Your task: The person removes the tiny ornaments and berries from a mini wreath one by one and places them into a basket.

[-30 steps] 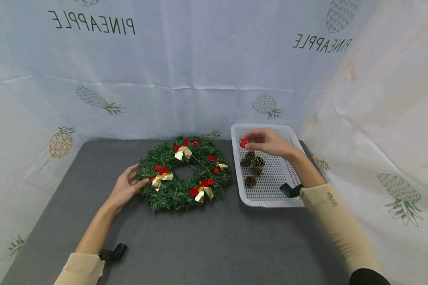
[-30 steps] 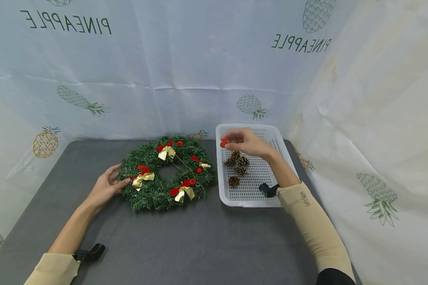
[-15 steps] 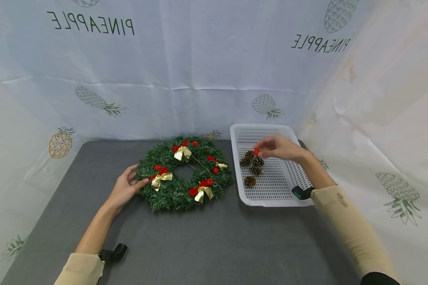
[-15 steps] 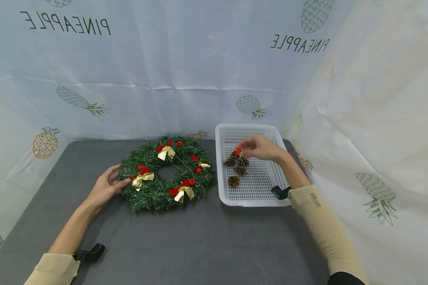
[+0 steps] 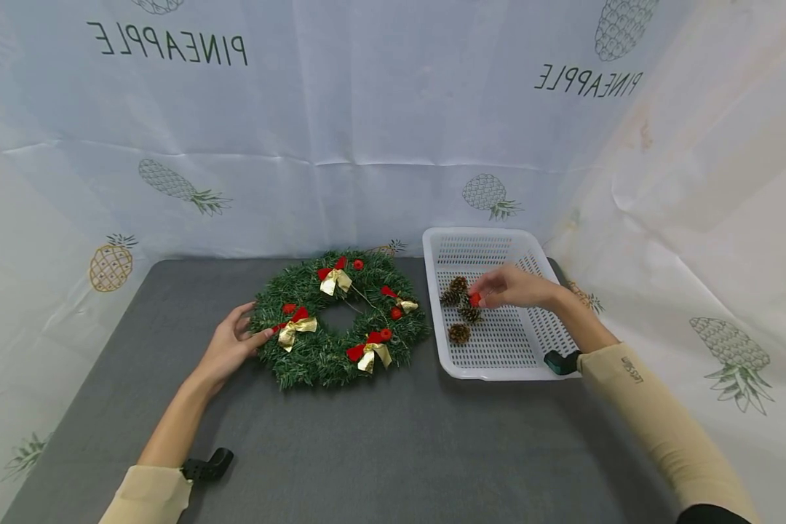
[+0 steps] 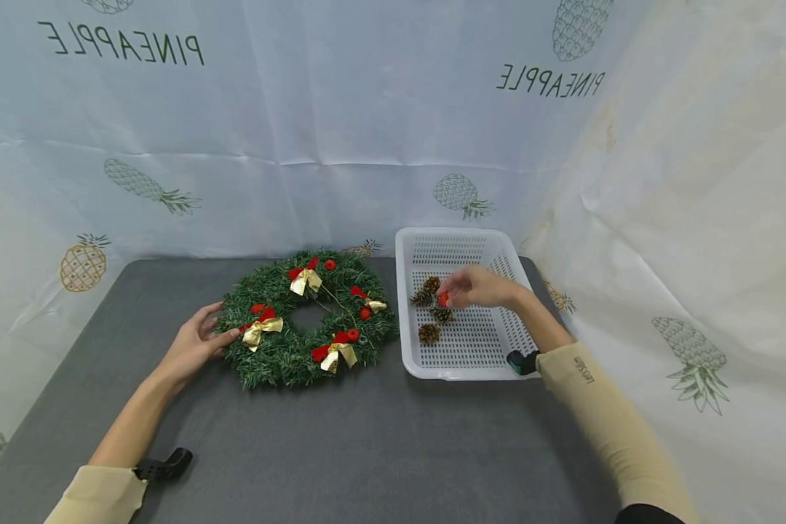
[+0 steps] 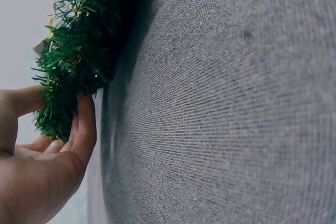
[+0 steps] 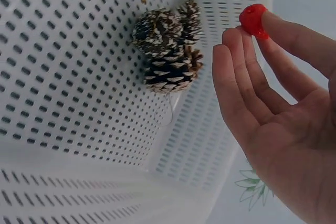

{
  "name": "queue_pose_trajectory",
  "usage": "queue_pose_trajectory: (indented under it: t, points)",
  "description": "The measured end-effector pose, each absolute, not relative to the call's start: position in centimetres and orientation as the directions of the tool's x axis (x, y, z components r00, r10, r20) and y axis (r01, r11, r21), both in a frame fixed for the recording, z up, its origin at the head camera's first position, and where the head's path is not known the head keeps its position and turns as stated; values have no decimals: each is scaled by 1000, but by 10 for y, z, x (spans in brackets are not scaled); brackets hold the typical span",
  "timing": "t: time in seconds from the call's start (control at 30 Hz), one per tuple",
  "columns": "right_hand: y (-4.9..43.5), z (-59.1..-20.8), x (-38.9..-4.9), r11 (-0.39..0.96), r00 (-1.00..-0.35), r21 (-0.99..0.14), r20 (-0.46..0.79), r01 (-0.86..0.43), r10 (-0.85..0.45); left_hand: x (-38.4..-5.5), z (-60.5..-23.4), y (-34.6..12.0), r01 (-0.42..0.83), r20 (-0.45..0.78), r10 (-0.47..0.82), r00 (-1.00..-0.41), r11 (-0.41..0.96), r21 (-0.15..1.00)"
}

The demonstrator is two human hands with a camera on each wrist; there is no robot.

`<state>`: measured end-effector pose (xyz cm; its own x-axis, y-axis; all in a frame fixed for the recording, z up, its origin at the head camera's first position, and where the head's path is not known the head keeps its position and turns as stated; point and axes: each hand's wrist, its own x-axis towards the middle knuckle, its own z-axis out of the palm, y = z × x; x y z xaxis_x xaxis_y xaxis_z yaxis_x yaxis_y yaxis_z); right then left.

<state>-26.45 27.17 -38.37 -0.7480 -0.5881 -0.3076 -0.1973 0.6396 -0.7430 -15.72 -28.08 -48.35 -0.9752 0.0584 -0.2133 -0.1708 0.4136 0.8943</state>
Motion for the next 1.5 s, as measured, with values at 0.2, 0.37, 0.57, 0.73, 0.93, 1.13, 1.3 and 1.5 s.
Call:
queue_pose_trajectory:
  t: [0.2, 0.37, 0.57, 0.73, 0.93, 1.13, 1.3, 1.5]
  points:
    - [271, -382, -265, 647, -715, -733, -336, -211, -614, -157, -483, -281, -174, -217, 58, -974, 411, 895]
    - [270, -380, -267, 665, -693, -715, -368, -215, -620, -157, -483, -281, -176, -218, 60, -974, 405, 897]
    - [270, -381, -269, 686, -668, -693, -404, -221, -625, -156, -482, -280, -180, -221, 59, -973, 403, 897]
    - [271, -381, -269, 698, -659, -682, -426, -217, -620, -156, -482, -280, -173, -214, 59, -975, 400, 900]
    - [273, -383, -267, 713, -657, -675, -452, -190, -603, -155, -482, -280, -167, -208, 64, -976, 389, 906]
    - [275, -385, -267, 705, -650, -687, -458, -174, -606, -156, -483, -280, -166, -206, 64, -977, 381, 910]
    - [275, -386, -267, 696, -639, -701, -468, -152, -611, -156, -483, -280, -164, -202, 62, -977, 378, 911]
    - [274, -386, -266, 692, -641, -707, -464, -147, -611, -155, -483, -280, -163, -200, 62, -978, 378, 912]
